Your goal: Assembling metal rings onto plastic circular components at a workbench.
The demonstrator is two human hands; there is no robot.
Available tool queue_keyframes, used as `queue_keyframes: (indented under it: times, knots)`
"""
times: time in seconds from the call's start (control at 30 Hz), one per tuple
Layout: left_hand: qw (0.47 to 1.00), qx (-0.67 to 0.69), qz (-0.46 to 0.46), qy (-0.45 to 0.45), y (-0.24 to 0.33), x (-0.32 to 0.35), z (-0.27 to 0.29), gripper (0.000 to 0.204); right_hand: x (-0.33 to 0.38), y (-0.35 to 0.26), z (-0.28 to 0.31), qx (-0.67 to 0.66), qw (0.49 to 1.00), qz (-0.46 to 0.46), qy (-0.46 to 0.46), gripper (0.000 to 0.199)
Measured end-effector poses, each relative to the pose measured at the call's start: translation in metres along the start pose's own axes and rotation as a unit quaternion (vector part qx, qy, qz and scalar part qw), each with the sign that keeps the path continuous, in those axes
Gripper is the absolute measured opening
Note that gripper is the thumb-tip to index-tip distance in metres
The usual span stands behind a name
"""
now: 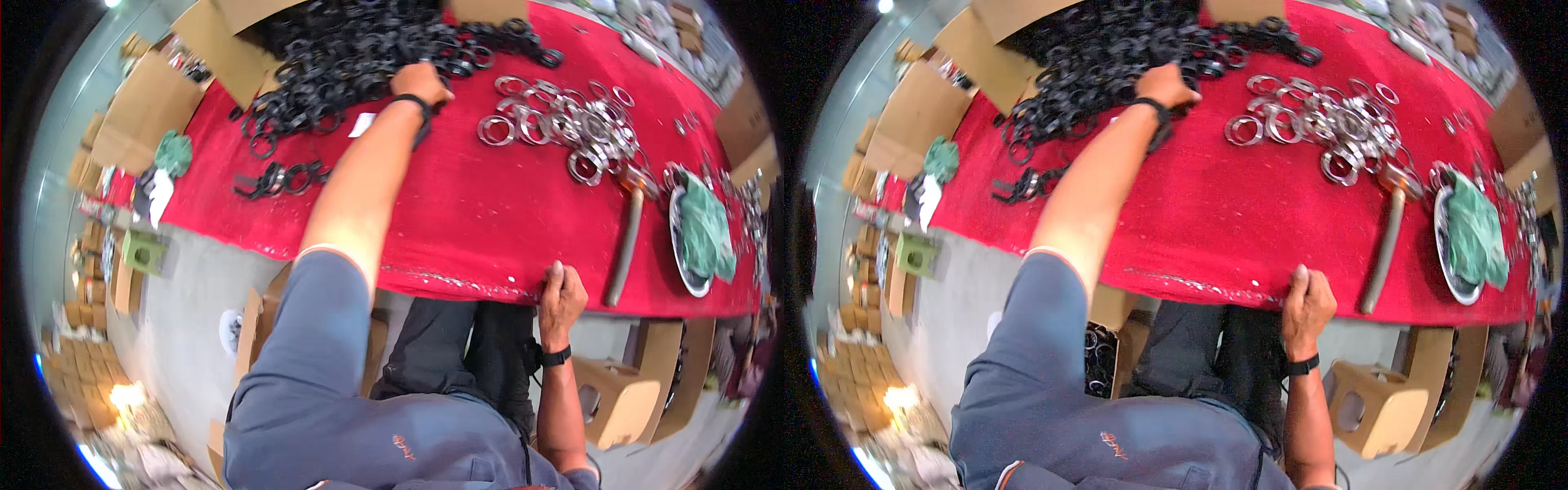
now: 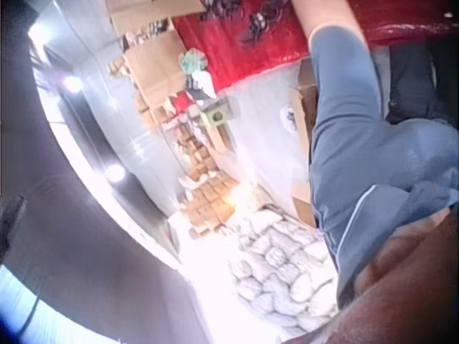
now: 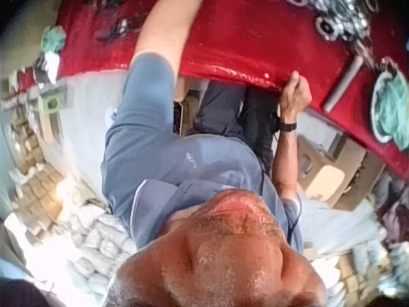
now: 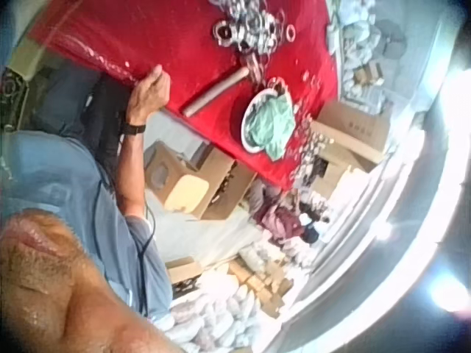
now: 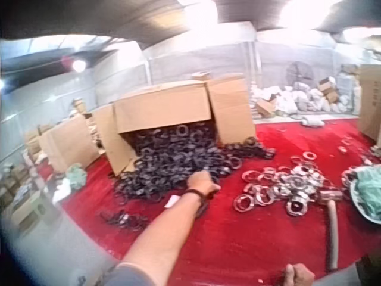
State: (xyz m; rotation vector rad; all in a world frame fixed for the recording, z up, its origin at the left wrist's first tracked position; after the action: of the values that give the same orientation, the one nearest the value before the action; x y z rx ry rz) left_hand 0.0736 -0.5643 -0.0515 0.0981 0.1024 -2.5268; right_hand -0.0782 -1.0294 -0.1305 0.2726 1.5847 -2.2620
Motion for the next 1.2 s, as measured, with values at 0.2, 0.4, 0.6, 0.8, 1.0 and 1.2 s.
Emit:
queue_keyframes:
  times: [0.2, 0.4, 0.6, 0.8, 1.0, 1.2]
  knots:
    - [0.996, -0.014, 0.049, 0.076, 0.013, -0.004, -0.024, 0.072, 0.003, -0.006, -0.003, -0.014, 0.999, -0.03, -0.01, 0.039]
    - [0.978, 0.064, -0.036, 0.194, 0.023, 0.042, 0.021, 0.062, -0.054, -0.034, -0.015, -0.013, 0.996, 0.025, -0.091, 0.016]
    - [0.884, 0.224, -0.069, 0.406, -0.022, 0.112, 0.089, 0.074, -0.165, -0.045, -0.096, 0.088, 0.944, 0.249, -0.197, 0.05]
    - [0.742, 0.659, -0.029, 0.117, -0.048, 0.211, 0.065, 0.062, -0.208, -0.016, -0.155, 0.241, 0.843, 0.332, -0.349, 0.025]
    - [0.51, 0.857, -0.027, -0.07, -0.047, 0.288, 0.01, 0.037, -0.183, -0.023, -0.132, 0.166, 0.893, 0.31, -0.281, 0.014]
    - [0.464, 0.88, -0.026, -0.098, -0.025, 0.335, -0.008, 0.038, -0.17, -0.023, -0.129, 0.221, 0.829, 0.435, -0.274, 0.058]
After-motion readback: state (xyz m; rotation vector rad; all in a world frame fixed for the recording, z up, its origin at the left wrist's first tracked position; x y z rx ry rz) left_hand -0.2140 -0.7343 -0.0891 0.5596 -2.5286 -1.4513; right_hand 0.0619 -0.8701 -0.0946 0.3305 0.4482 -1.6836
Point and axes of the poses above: each hand's wrist, its own x-axis away from the middle knuckle, its own z-axis out of the back of the hand, y = z × x, the point moved 3 cm from there along -x, towards the middle knuckle, and after that the axes turned 14 degrees about -x, right-handed, at the moved point
